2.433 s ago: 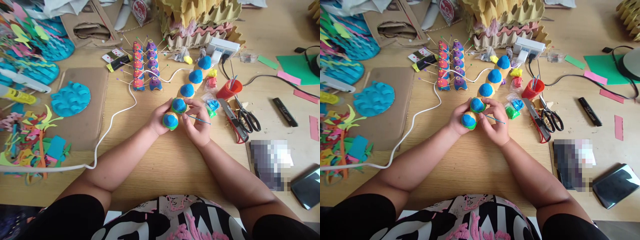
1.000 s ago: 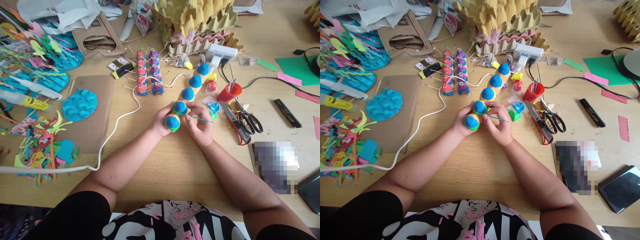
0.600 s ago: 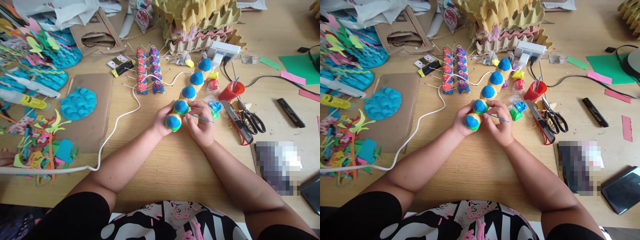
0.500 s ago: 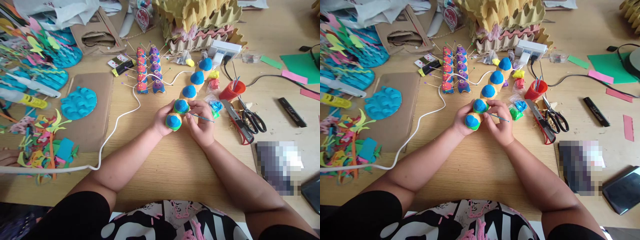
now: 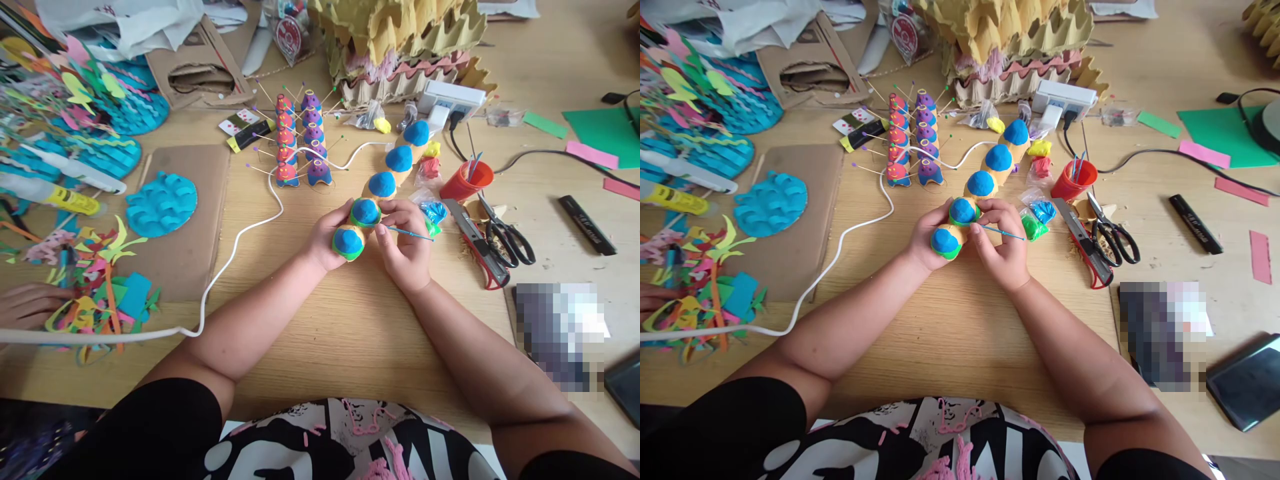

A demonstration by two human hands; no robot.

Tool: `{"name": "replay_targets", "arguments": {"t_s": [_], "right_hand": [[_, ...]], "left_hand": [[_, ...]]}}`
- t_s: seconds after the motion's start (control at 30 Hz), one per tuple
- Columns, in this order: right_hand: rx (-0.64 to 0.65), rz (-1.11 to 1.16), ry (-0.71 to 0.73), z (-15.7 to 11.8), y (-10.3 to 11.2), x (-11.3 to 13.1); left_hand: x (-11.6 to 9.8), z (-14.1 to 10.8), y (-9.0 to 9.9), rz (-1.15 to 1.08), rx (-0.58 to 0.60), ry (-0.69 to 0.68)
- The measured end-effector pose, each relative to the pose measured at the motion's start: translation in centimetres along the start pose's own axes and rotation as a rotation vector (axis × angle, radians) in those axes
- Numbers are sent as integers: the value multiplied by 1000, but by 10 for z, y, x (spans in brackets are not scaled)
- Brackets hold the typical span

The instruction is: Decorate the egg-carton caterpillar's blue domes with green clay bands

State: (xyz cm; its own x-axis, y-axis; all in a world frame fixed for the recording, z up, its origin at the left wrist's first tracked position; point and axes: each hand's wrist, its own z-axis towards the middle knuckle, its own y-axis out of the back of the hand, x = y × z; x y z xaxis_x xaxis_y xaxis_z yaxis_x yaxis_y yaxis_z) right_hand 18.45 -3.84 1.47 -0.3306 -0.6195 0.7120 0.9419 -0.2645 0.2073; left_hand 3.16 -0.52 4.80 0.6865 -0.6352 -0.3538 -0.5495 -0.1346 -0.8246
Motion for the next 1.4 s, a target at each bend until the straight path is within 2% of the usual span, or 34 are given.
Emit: {"name": "replay_targets", "arguments": {"t_s": [0.23,0.33,0.47,0.7,0.97,1.4], "right_hand": [[15,-20,0,-1,2,2],[35,-24,2,-1,2,3],[-17,-30,-9,-1,-1,0],[-59,-28,4,-1,-4,-2],[15,-11,-57,-2,0,3],[-39,-35,-93,-3,1,1]], "left_hand": [[0,-1,-3,15,-42,-3],[0,-1,-1,22,-14,-7],[1,1,3,30,12,-1],[1,1,2,43,-14,0],[1,-1,-2,36,-49,-7],[-2,-4,-2,30,-91,36]]}}
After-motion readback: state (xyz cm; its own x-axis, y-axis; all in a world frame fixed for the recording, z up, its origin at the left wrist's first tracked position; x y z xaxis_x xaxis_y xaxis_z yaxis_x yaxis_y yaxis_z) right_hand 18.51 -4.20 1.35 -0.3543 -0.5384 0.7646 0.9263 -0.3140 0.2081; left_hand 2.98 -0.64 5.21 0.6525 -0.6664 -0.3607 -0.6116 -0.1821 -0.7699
